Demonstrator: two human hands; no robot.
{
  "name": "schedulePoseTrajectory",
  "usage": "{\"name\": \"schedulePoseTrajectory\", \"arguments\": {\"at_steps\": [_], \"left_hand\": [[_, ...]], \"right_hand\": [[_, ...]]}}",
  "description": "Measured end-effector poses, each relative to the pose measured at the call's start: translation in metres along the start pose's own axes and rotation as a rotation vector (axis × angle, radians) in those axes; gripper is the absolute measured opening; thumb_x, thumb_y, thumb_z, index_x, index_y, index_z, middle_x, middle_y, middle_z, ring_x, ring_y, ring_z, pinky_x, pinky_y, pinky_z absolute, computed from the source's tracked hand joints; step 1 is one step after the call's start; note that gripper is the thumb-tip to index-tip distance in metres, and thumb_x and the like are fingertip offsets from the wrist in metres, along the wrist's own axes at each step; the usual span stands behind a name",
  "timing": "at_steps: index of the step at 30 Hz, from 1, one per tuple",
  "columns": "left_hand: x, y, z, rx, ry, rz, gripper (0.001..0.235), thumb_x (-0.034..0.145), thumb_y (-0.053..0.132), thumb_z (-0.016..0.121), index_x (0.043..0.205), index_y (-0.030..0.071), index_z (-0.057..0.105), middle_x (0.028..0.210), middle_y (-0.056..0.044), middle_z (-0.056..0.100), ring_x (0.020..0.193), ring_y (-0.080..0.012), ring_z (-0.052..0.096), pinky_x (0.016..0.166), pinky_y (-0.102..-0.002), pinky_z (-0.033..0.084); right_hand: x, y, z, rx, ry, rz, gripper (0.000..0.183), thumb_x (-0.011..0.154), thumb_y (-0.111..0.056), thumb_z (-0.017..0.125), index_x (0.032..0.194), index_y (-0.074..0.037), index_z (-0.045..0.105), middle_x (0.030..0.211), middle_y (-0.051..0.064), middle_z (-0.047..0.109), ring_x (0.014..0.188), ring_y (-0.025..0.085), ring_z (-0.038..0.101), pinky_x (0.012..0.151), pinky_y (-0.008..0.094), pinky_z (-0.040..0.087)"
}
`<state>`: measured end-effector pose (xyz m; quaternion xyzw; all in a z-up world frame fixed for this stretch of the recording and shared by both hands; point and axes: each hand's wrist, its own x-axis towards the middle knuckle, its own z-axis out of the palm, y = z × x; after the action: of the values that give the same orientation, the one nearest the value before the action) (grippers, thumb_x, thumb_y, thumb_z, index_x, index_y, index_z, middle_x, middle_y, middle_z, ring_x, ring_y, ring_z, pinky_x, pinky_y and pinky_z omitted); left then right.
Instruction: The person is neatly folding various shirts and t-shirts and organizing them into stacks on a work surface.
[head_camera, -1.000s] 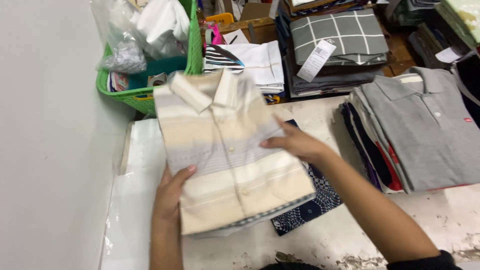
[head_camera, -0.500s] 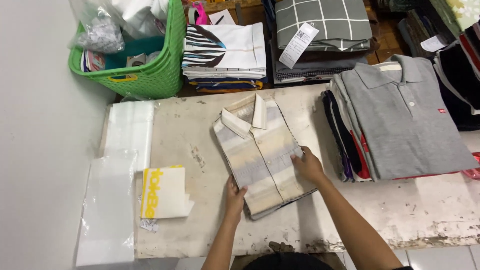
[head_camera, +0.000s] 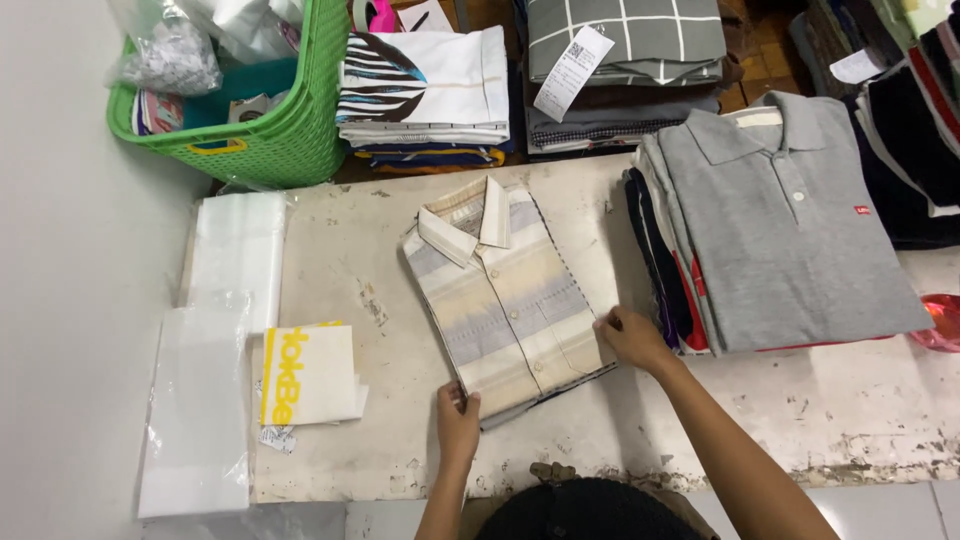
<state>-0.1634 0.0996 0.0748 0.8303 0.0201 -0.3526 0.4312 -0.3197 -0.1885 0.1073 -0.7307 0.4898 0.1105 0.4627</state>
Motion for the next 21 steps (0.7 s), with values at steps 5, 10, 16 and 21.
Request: {"name": "schedulePoseTrajectory", "arguments": {"at_steps": [5,10,16,21], "left_hand": [[0.000,-0.008,0.003,-0.009,-0.054,-0.043,0.028,0.099,0.023,0.061,0.124,0.012,0.057,0.111,-0.005,0.067,0.097,-0.0198,0.064,0.078,-0.033,0.058],[0.048,-0.019,-0.045,0.004,0.084,0.117,0.024,0.092,0.010,0.068,0.115,0.012,0.063,0.099,-0.009,0.069,0.085,-0.0222,0.068,0.060,-0.036,0.062],[0.030,-0.003,-0.064,0.436,0.105,0.226,0.026,0.103,0.031,0.057,0.085,0.013,0.064,0.083,-0.002,0.070,0.075,-0.0194,0.065,0.067,-0.034,0.049],[0.042,-0.023,-0.066,0.537,0.143,0.396,0.023,0.095,0.022,0.062,0.075,0.012,0.059,0.078,-0.001,0.064,0.080,-0.0205,0.057,0.066,-0.037,0.047]], "right_hand": [[-0.021,0.000,0.020,-0.116,-0.018,0.045,0.045,0.103,-0.051,0.048,0.114,-0.010,0.062,0.107,0.007,0.068,0.095,0.023,0.063,0.078,0.036,0.051],[-0.040,-0.004,0.067,0.049,0.015,-0.016,0.030,0.105,-0.039,0.055,0.095,-0.012,0.057,0.080,0.004,0.062,0.070,0.017,0.054,0.063,0.032,0.042],[-0.047,-0.004,0.095,-0.166,0.100,-0.114,0.041,0.105,-0.053,0.046,0.086,-0.016,0.051,0.064,-0.002,0.055,0.054,0.015,0.051,0.049,0.032,0.037],[-0.048,0.018,0.093,-0.067,0.212,-0.300,0.045,0.101,-0.050,0.052,0.070,-0.018,0.050,0.057,-0.004,0.051,0.051,0.011,0.044,0.049,0.029,0.029]]}}
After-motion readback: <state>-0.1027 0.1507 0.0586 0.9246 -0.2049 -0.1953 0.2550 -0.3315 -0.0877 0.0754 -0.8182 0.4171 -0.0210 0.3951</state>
